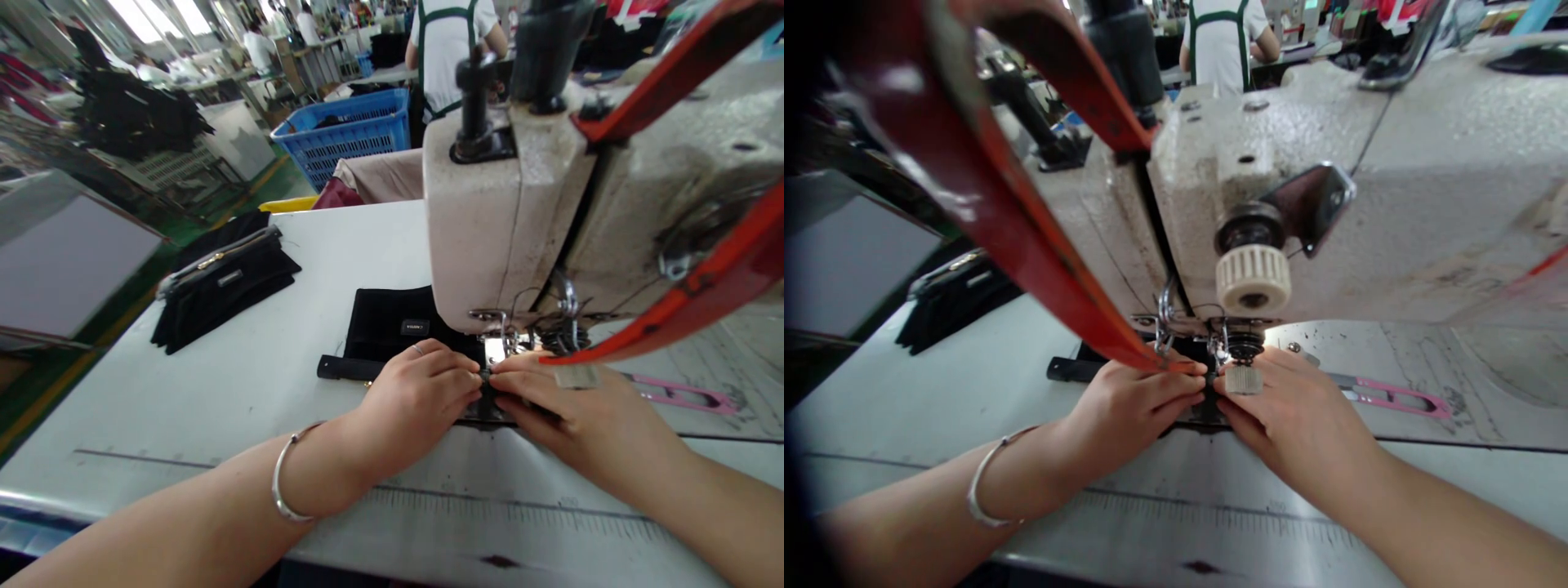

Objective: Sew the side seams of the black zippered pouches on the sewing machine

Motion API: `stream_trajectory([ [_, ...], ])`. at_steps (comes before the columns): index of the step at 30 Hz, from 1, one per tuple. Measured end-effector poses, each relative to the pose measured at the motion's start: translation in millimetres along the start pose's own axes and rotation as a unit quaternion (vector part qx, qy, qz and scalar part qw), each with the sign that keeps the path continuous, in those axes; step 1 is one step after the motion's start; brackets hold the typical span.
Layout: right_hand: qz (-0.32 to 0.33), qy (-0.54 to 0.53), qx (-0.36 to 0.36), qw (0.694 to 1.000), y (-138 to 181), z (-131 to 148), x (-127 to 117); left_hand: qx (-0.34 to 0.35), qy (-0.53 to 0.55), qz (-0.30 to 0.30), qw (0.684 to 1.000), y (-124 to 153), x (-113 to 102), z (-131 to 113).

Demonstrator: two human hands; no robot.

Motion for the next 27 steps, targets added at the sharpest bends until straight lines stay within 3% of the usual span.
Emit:
stream_trajectory([
  [19, -0.004, -0.001, 0.024, 1.0, -9, -10, 0, -0.038, 0.084, 0.02, 0.996, -8, 6, 24],
  [27, -0.004, 0.007, 0.011, 1.0, -9, -22, 8, -0.095, 0.076, -0.007, 0.993, -14, 8, 29],
])
Point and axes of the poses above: each hand's wrist, its own y-axis away from the middle knuckle, its own x-axis out of the palm, z = x × y, the point moved 4 cm from there along -y, towards the middle knuckle, and after that the axes turned 1 degree about x, right-handed, at the moved point
